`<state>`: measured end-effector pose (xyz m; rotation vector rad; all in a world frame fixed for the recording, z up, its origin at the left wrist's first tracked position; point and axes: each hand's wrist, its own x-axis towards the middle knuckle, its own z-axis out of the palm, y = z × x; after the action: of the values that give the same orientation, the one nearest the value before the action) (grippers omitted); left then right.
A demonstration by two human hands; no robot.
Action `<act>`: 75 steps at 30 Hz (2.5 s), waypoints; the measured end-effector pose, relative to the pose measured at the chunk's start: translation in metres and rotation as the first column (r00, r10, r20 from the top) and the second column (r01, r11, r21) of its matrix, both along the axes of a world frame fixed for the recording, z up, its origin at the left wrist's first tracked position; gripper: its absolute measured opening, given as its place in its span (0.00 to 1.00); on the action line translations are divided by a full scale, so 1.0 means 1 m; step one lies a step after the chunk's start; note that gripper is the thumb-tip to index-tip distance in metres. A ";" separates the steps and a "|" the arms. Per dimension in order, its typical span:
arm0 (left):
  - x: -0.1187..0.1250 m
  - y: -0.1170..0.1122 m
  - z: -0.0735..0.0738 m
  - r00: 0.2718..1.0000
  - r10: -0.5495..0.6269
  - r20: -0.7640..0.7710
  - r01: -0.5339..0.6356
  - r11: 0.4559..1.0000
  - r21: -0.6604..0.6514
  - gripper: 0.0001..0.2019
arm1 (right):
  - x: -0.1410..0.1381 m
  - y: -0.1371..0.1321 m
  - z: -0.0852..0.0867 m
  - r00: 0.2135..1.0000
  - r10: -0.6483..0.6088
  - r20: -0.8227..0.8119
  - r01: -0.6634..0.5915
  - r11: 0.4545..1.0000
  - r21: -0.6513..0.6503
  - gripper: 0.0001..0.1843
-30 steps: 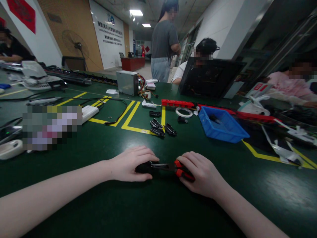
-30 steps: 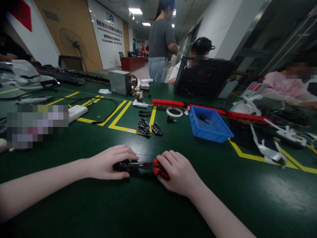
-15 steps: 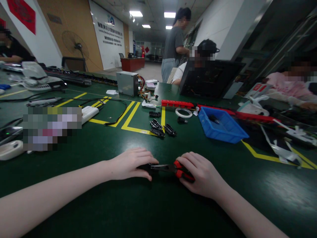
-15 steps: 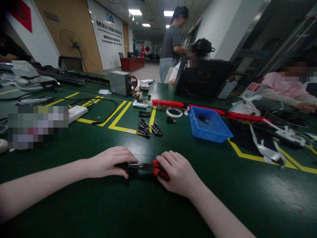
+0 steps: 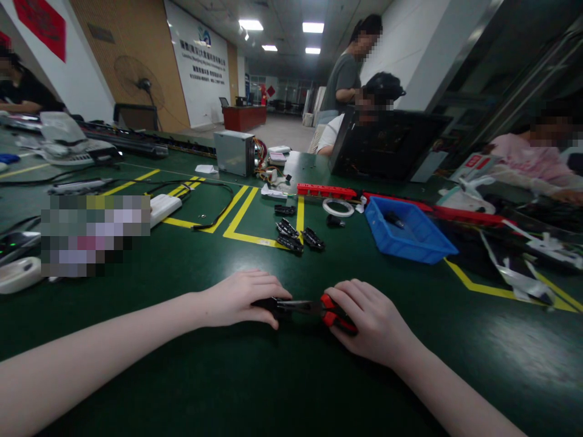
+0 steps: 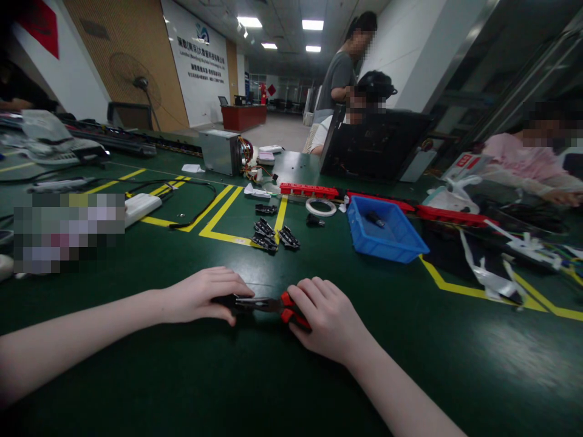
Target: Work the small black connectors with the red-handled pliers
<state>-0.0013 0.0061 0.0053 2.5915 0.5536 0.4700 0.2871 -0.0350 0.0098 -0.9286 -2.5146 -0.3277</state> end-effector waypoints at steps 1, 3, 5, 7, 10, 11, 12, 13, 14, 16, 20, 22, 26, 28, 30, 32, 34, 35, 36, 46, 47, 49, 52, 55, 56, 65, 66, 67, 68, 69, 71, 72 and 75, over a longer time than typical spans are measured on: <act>0.000 0.000 0.000 1.000 0.004 0.004 -0.004 1.000 -0.003 0.21 | 0.000 0.000 0.000 1.000 0.001 0.003 -0.001 1.000 -0.001 0.17; 0.000 0.000 -0.001 1.000 0.014 0.008 -0.014 1.000 -0.002 0.21 | 0.001 0.001 -0.001 1.000 0.004 0.006 -0.004 1.000 0.011 0.17; 0.000 -0.001 -0.001 1.000 0.029 0.007 -0.029 1.000 0.009 0.21 | 0.002 0.003 -0.002 1.000 0.001 0.000 -0.001 0.999 0.036 0.18; 0.000 -0.002 -0.001 0.999 0.040 0.009 -0.041 0.999 0.025 0.21 | 0.003 0.004 -0.003 1.000 -0.006 -0.013 0.007 0.998 0.064 0.20; 0.001 -0.003 0.000 0.998 0.053 0.024 -0.054 0.998 0.036 0.21 | 0.004 0.005 -0.003 1.000 -0.021 -0.021 0.023 0.996 0.089 0.22; 0.001 -0.003 0.000 0.998 0.058 0.029 -0.059 0.998 0.036 0.21 | 0.004 0.005 -0.003 0.999 -0.027 -0.021 0.029 0.995 0.093 0.22; 0.001 -0.003 0.001 0.997 0.064 0.034 -0.065 0.997 0.036 0.22 | 0.004 0.005 -0.003 0.999 -0.035 -0.021 0.036 0.995 0.095 0.23; 0.001 -0.003 0.001 0.997 0.069 0.038 -0.071 0.997 0.035 0.22 | 0.004 0.005 -0.002 0.999 -0.043 -0.022 0.044 0.994 0.096 0.23; 0.000 -0.003 0.001 0.997 0.071 0.040 -0.073 0.997 0.035 0.23 | 0.004 0.005 -0.002 0.998 -0.050 -0.023 0.052 0.994 0.095 0.23; 0.000 -0.003 0.001 0.997 0.061 0.044 -0.062 0.997 0.038 0.22 | 0.003 0.005 -0.001 0.997 -0.064 -0.032 0.067 0.994 0.087 0.24; -0.002 -0.002 0.000 0.999 0.024 0.049 -0.026 0.999 0.031 0.19 | 0.003 0.007 -0.002 0.995 -0.087 -0.041 0.089 0.994 0.057 0.23; -0.002 -0.002 0.000 0.998 0.019 0.060 -0.020 1.000 0.018 0.18 | 0.004 0.008 -0.003 0.995 -0.092 -0.038 0.094 0.994 0.047 0.23; -0.002 -0.002 0.000 0.996 0.021 0.081 -0.019 1.000 -0.018 0.18 | 0.005 0.009 -0.006 0.995 -0.087 -0.042 0.089 0.995 0.034 0.23; -0.002 -0.002 0.000 0.996 0.027 0.079 -0.025 0.999 -0.037 0.16 | 0.006 0.009 -0.006 0.996 -0.075 -0.041 0.076 0.997 0.021 0.22; -0.002 -0.002 0.000 0.996 0.034 0.076 -0.031 0.998 -0.048 0.15 | 0.006 0.008 -0.005 0.997 -0.065 -0.041 0.065 0.998 0.006 0.22; -0.002 -0.002 0.000 0.997 0.041 0.070 -0.037 0.998 -0.054 0.15 | 0.005 0.008 -0.005 0.997 -0.064 -0.039 0.063 0.998 -0.004 0.21; -0.002 -0.002 -0.001 0.997 0.042 0.065 -0.038 0.997 -0.061 0.14 | 0.005 0.008 -0.006 0.997 -0.063 -0.037 0.063 0.998 -0.004 0.21; -0.002 -0.002 -0.001 0.997 0.041 0.066 -0.037 0.997 -0.067 0.14 | 0.005 0.008 -0.006 0.997 -0.062 -0.036 0.062 0.998 -0.004 0.21; -0.002 -0.002 -0.001 0.997 0.039 0.069 -0.034 0.996 -0.077 0.14 | 0.005 0.008 -0.006 0.998 -0.061 -0.035 0.061 0.998 -0.005 0.21; -0.003 -0.002 -0.005 0.995 0.078 0.059 -0.067 0.983 -0.169 0.17 | 0.006 0.008 -0.006 0.999 -0.035 -0.022 0.035 0.999 0.009 0.22; -0.003 -0.002 -0.005 0.995 0.081 0.058 -0.070 0.982 -0.173 0.17 | 0.006 0.007 -0.006 0.999 -0.032 -0.023 0.032 0.999 0.013 0.21; -0.003 -0.002 -0.005 0.995 0.086 0.051 -0.076 0.982 -0.175 0.16 | 0.005 0.007 -0.006 1.000 -0.024 -0.019 0.025 0.999 0.021 0.21; -0.002 -0.002 -0.003 0.996 0.077 0.035 -0.071 0.987 -0.144 0.16 | 0.005 0.006 -0.005 1.000 -0.017 -0.008 0.017 0.999 0.035 0.20; -0.001 -0.001 -0.003 0.997 0.062 0.035 -0.058 0.993 -0.099 0.16 | 0.004 0.007 -0.005 1.000 -0.022 0.000 0.022 0.998 0.052 0.20; 0.000 -0.001 -0.003 0.998 0.058 0.036 -0.055 0.994 -0.092 0.16 | 0.004 0.007 -0.005 1.000 -0.024 0.004 0.024 0.998 0.055 0.20; 0.000 -0.001 -0.004 0.998 0.051 0.035 -0.048 0.995 -0.088 0.17 | 0.004 0.005 -0.005 1.000 -0.013 0.020 0.013 1.000 0.023 0.19; 0.000 -0.001 -0.004 0.998 0.051 0.036 -0.048 0.995 -0.087 0.17 | 0.004 0.004 -0.006 1.000 -0.015 0.023 0.015 1.000 0.020 0.19; 0.000 -0.002 -0.003 0.998 0.052 0.036 -0.048 0.995 -0.086 0.17 | 0.004 0.003 -0.005 0.999 -0.020 0.025 0.020 1.000 0.020 0.19; 0.001 -0.002 -0.003 0.998 0.054 0.036 -0.050 0.995 -0.084 0.17 | 0.003 0.003 -0.005 0.999 -0.028 0.027 0.028 0.999 0.022 0.19; 0.001 -0.002 -0.003 0.998 0.057 0.036 -0.054 0.995 -0.082 0.17 | 0.003 0.002 -0.005 0.999 -0.036 0.029 0.035 0.999 0.026 0.19; 0.002 -0.001 -0.003 0.997 0.068 0.035 -0.065 0.994 -0.082 0.16 | 0.001 0.001 -0.004 0.998 -0.048 0.036 0.047 0.998 0.038 0.18; 0.002 -0.001 -0.003 0.997 0.072 0.034 -0.069 0.994 -0.082 0.16 | 0.000 0.001 -0.003 0.998 -0.051 0.039 0.049 0.998 0.044 0.18; 0.003 -0.001 -0.003 0.997 0.065 0.032 -0.063 0.995 -0.077 0.16 | -0.002 0.001 -0.002 0.999 -0.041 0.034 0.039 0.998 0.043 0.22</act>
<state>0.0013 0.0053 0.0020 2.4946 0.6323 0.5037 0.2848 -0.0338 0.0083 -0.9659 -2.5131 -0.4111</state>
